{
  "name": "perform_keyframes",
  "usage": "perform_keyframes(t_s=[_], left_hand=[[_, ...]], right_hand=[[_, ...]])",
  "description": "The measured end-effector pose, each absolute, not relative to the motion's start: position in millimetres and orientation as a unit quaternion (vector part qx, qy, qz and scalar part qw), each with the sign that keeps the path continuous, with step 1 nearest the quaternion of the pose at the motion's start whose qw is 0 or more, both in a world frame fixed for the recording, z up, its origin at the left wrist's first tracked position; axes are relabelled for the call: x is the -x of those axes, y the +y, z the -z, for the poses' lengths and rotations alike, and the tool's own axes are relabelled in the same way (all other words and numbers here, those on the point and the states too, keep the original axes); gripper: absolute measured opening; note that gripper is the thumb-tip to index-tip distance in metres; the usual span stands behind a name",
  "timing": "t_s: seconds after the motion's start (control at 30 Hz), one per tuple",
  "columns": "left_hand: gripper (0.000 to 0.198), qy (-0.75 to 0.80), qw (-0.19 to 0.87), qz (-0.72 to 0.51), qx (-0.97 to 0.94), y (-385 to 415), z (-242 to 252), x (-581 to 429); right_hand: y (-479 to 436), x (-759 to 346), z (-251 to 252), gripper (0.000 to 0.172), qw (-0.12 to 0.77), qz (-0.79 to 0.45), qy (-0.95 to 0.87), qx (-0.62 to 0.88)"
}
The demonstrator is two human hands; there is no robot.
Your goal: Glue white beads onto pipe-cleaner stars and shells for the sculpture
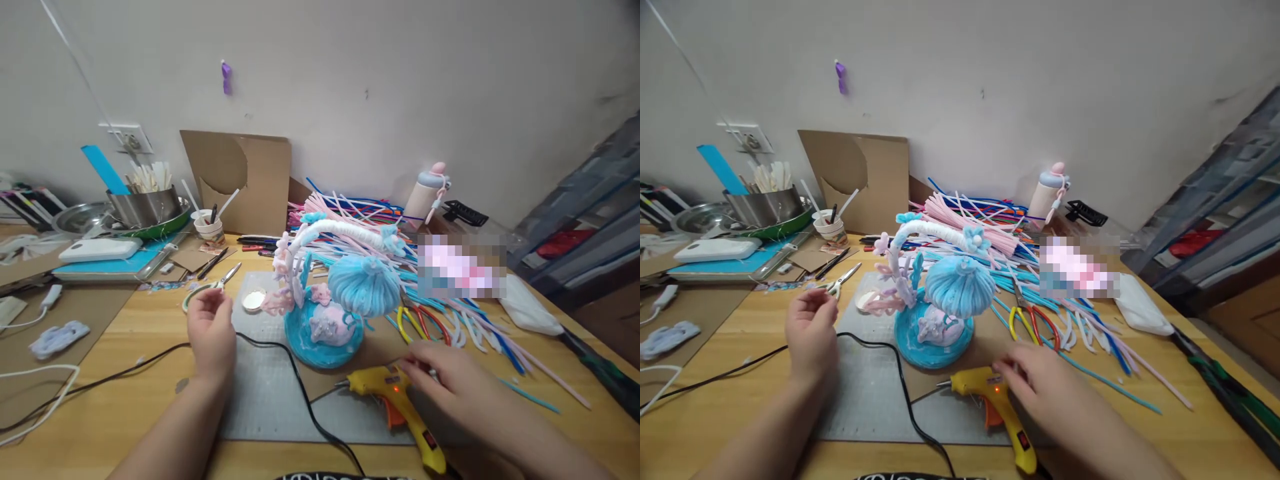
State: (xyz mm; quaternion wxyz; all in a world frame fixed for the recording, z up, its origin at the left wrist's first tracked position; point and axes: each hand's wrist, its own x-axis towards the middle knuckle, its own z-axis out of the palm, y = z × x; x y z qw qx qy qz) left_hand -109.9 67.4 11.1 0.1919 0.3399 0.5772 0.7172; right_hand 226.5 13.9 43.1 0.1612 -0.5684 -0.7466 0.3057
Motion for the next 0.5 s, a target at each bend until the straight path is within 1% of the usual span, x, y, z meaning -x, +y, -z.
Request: perform_keyframes(t_s=[0.07,0.13,0.2,0.37,0.5], left_hand=[[0.018,0.594,0.150,-0.716,-0.334,80.3,-7.0,124.4],[0.026,0.609,0.113,-0.711,-0.332,89.1,-2.6,134.8],[0.030,0.620,0.087,-0.703,-0.337,93.5,0.5,140.5],[0.032,0.640,0.057,-0.670,-0.371,95.4,4.1,146.0],[0.032,0.658,0.071,-0.623,-0.418,98.2,7.5,150.9]], right_hand=[[4.3,-237.6,-37.2,0.031,0.110,-0.309,-0.745,0.580],[-5.1,-243.2,-26.1,0.030,0.023,-0.323,-0.737,0.593],[-13.1,-243.3,-13.0,0.027,-0.011,-0.335,-0.726,0.601],[-21.5,-233.7,5.8,0.022,0.010,-0.327,-0.712,0.621],[-22.4,-227.9,5.1,0.022,0.021,-0.299,-0.703,0.645]])
